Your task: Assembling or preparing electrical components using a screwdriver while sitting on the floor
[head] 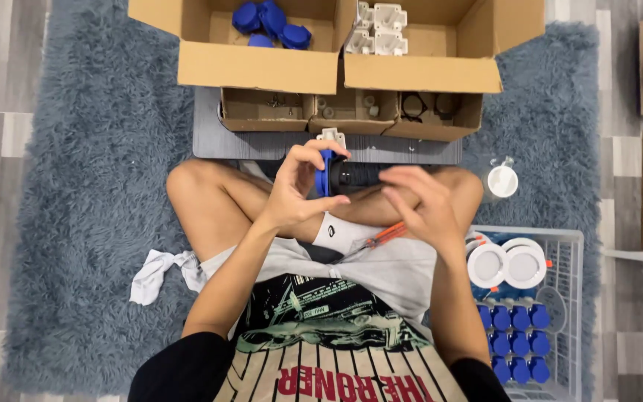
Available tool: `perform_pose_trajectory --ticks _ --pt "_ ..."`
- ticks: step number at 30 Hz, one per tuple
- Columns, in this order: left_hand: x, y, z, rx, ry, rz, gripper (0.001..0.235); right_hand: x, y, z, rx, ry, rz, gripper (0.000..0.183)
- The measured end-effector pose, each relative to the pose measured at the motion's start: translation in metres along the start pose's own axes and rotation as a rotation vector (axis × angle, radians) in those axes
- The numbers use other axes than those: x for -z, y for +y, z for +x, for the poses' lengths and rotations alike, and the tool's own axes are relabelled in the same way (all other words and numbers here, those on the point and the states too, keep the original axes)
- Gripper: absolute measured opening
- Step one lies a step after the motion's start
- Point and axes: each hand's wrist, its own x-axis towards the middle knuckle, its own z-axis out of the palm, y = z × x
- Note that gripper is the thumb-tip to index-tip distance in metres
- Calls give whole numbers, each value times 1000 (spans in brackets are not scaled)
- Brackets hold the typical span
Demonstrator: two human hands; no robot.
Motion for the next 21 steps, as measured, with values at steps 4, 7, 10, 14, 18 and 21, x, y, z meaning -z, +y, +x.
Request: perform_pose_trajectory --ticks 4,7,10,14,18,21 --pt "-8 5 -2 12 -45 27 58 -10 -22 23 79 92 20 29" --pt "-11 4 -5 -2 -86 115 54 -23 -29 35 211 150 -20 25" --pt "-10 -1 -12 19 -79 161 51 -36 -24 33 226 188 -49 17" --pt "-16 0 -8 2 -93 290 45 -36 -11 27 278 256 -121 12" --pt "-16 0 -2 -24 -10 412 44 -27 14 14 171 319 -127 24" --pt "1 2 -2 -14 101 299 52 23 34 15 163 420 -231 22"
